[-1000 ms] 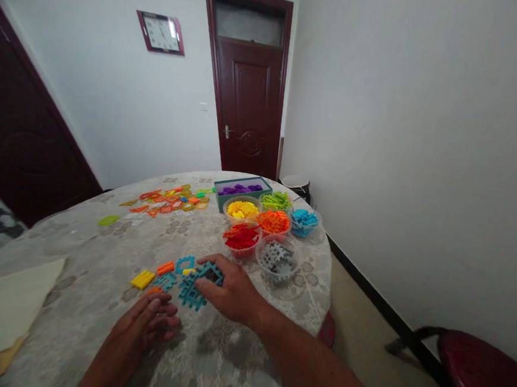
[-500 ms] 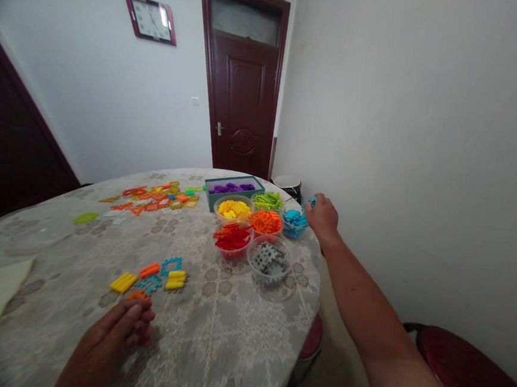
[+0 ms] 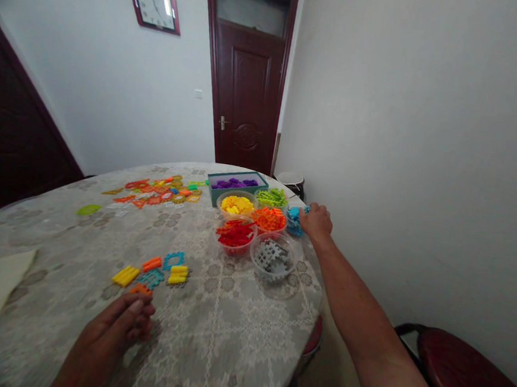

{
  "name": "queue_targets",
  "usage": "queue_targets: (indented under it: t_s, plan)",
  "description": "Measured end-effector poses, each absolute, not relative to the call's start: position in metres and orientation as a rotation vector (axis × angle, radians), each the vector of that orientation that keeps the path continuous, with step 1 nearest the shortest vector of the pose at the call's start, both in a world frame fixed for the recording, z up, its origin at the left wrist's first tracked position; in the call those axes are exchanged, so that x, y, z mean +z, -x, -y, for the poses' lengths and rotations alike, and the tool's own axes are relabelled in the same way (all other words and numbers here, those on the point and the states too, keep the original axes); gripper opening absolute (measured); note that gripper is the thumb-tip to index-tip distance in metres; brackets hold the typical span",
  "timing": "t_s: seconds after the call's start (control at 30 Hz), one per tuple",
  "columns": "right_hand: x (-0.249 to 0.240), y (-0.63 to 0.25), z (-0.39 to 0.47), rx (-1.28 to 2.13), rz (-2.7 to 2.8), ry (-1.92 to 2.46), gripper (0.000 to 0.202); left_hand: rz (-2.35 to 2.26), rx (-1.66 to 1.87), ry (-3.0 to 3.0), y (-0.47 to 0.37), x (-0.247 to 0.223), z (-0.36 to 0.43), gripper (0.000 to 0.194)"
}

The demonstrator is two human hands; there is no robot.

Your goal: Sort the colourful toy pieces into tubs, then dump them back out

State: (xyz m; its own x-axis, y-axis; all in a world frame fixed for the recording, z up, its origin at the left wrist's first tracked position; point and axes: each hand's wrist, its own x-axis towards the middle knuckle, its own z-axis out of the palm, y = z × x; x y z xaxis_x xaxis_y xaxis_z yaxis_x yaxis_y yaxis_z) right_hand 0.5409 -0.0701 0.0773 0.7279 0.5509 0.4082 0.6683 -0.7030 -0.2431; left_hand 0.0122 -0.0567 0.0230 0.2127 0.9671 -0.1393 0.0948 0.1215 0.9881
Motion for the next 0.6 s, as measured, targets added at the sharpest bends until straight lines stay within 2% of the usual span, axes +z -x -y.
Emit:
queue_targets:
  t_s: [0.2, 0.6]
  plan:
    - [0.069, -0.564, 0.081, -0.391, 0.992, 2.521, 0.046, -1.157, 0.922, -1.300, -0.013, 0.025, 0.057, 0.056]
    - [0.072, -0.557, 0.087, -0.412, 1.008, 2.380, 0.056, -1.120, 1.022, -1.332, -0.015, 0.037, 0.064, 0.039]
